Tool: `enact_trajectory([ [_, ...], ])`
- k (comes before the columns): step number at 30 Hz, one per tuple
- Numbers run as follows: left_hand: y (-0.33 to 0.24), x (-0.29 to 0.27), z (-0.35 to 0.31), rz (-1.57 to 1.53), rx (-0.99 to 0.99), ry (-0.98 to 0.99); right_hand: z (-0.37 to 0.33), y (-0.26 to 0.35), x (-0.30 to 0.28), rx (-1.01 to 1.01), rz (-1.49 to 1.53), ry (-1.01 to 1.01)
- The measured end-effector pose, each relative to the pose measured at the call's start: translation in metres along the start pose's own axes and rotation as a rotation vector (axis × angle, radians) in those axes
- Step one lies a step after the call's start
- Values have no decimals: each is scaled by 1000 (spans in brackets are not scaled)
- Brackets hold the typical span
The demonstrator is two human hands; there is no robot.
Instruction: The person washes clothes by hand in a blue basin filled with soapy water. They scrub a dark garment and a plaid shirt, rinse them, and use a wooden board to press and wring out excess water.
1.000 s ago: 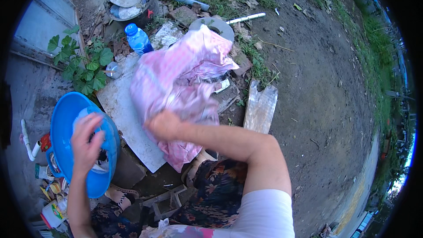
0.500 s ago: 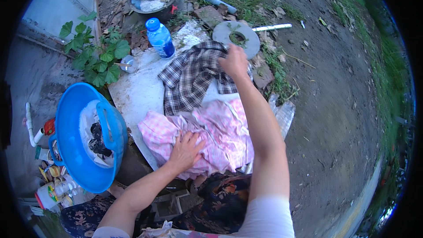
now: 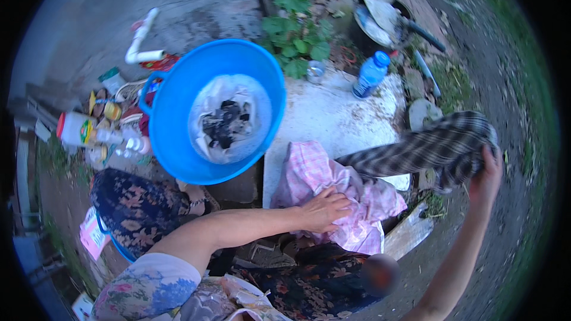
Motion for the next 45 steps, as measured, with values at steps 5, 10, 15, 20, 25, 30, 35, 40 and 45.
enact_trajectory([
  [5,-17,-65,-36,-128,178,-404,-16,116,73,-201,84,148],
  [10,9,-200,-105,-49,63,-411,-49,208,199,-351,104,352],
  [15,13,-334,-172,-108,-228,-472,-92,173,340,-332,-16,584],
  [20,29,-359,-193,-373,-216,-544,-126,65,444,-130,-55,529],
  [25,164,-306,-236,-298,-746,-161,-108,-85,485,-384,-1200,581],
  [30,213,-245,-231,122,-946,-96,-68,-259,469,-143,-1362,857],
  [35,254,-192,-235,296,-874,180,-112,-379,468,-417,-1516,677],
  [40,264,-180,-243,380,-842,236,-127,-412,465,-509,-1517,661],
  [45,281,-181,-233,387,-859,236,-108,-414,473,-522,-1464,644],
])
Point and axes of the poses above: each hand's wrist, its own z-axis towards the middle knuckle, its own x-axis out of the palm, y = z × x, the point moved 1 cm from there along z, towards the middle knuckle, and after that the axes turned 6 degrees about z, right-handed, at the moved point
